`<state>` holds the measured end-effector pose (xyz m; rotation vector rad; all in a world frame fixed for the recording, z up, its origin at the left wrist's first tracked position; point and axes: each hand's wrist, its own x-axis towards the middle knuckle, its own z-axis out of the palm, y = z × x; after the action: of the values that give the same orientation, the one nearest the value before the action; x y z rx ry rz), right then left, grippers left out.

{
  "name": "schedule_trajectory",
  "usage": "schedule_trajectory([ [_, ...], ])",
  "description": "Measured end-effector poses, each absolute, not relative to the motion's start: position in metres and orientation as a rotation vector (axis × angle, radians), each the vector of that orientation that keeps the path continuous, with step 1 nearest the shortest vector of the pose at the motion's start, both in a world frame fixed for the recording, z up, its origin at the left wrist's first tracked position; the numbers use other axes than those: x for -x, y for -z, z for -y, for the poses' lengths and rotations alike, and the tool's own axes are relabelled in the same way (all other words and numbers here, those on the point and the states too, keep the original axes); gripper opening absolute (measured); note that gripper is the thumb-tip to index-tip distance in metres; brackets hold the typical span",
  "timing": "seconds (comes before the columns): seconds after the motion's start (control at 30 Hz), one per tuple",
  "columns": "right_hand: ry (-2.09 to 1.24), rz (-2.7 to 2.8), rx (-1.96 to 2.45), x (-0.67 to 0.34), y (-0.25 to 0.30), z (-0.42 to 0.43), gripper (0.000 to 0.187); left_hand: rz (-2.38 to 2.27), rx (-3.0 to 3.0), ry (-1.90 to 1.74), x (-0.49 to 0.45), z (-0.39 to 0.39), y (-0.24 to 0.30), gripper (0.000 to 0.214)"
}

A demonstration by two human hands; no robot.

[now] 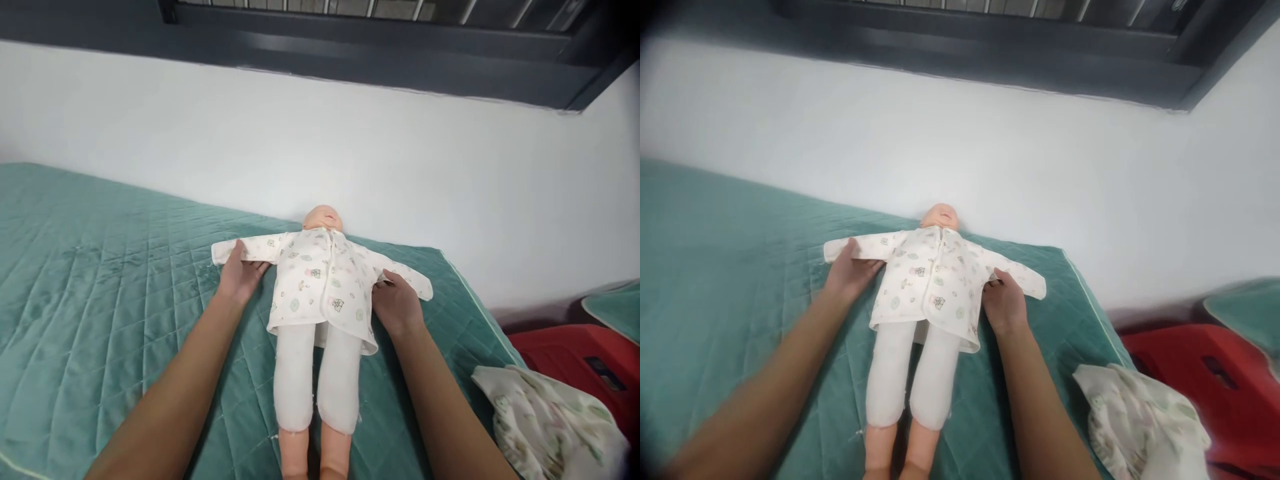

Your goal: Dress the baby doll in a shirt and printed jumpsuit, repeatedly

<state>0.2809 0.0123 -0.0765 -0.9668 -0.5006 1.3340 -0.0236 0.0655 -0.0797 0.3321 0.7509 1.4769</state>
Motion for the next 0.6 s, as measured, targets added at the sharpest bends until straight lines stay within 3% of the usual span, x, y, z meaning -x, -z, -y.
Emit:
schedule_trajectory([
  [0.13,-1.346,0.401,0.964,-0.293,0.076,-0.017,0.012,-0.907,-0.206,-1.846,0.038,-0.077,0.087,0.018],
  [0.37,-1.182,0.288,0.901,-0.311,0.071,-0.014,0.015,-1.231,-0.307,-2.011,0.052,-0.09,0.089,0.017],
  [0.5,-0.814,0.422,1.056,-0.319,0.078,0.004,0.051,-1.417,-0.48,-2.059,0.054,-0.077,0.089,0.009],
  [0.6,-0.588,0.563,1.217,-0.312,0.085,0.034,0.087,-1.55,-0.671,-2.136,0.047,-0.054,0.089,0.025],
])
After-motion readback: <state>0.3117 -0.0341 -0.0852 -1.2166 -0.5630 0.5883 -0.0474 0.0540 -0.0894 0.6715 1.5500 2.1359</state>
